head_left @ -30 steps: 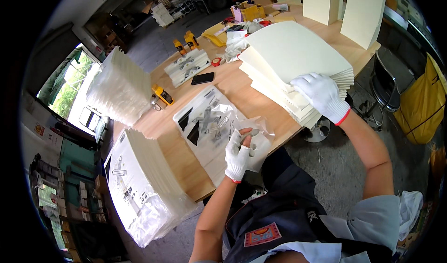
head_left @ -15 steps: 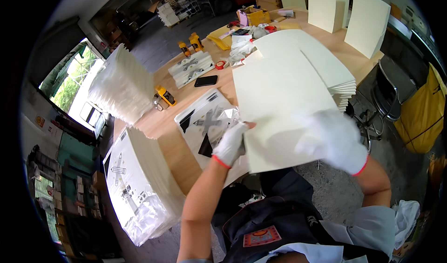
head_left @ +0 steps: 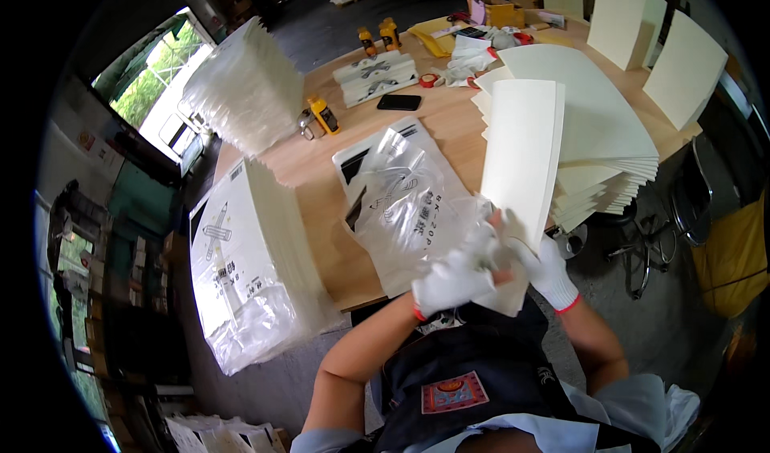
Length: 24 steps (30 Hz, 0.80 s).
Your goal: The person repeatedly picks up stacks of white paper sheets and inserts them into clear plastic packaging bags. They fold the top of the bags to seal them and place the finished packages onto a growing pile on the table.
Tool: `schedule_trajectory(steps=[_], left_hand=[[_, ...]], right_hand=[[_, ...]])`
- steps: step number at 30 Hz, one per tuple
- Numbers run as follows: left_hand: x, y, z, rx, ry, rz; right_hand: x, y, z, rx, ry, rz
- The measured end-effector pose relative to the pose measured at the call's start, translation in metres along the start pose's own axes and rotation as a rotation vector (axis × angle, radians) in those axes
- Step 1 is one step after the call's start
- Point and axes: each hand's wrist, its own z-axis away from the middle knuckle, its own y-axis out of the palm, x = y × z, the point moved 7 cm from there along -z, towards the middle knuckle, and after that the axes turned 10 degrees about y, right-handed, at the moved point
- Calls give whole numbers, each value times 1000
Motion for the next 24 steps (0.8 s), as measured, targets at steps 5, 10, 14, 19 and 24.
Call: schedule_trajectory(steps=[5,10,14,19,24], left_hand=[[39,-121,27,-505,252,598],[13,-130,51,-291,359,170],[34,-35,64,-18,121,-113],[74,14,109,-505,644,-475],[32,-8,64,-392,599,-637]], right_hand=[[53,-26,24,-57,-211,731],[46,-6,28,175,-443,1181],[34,26,8,379,-346,1281],[5,50,-26,612,78,465],[-25,97,-34,530,-587,365]])
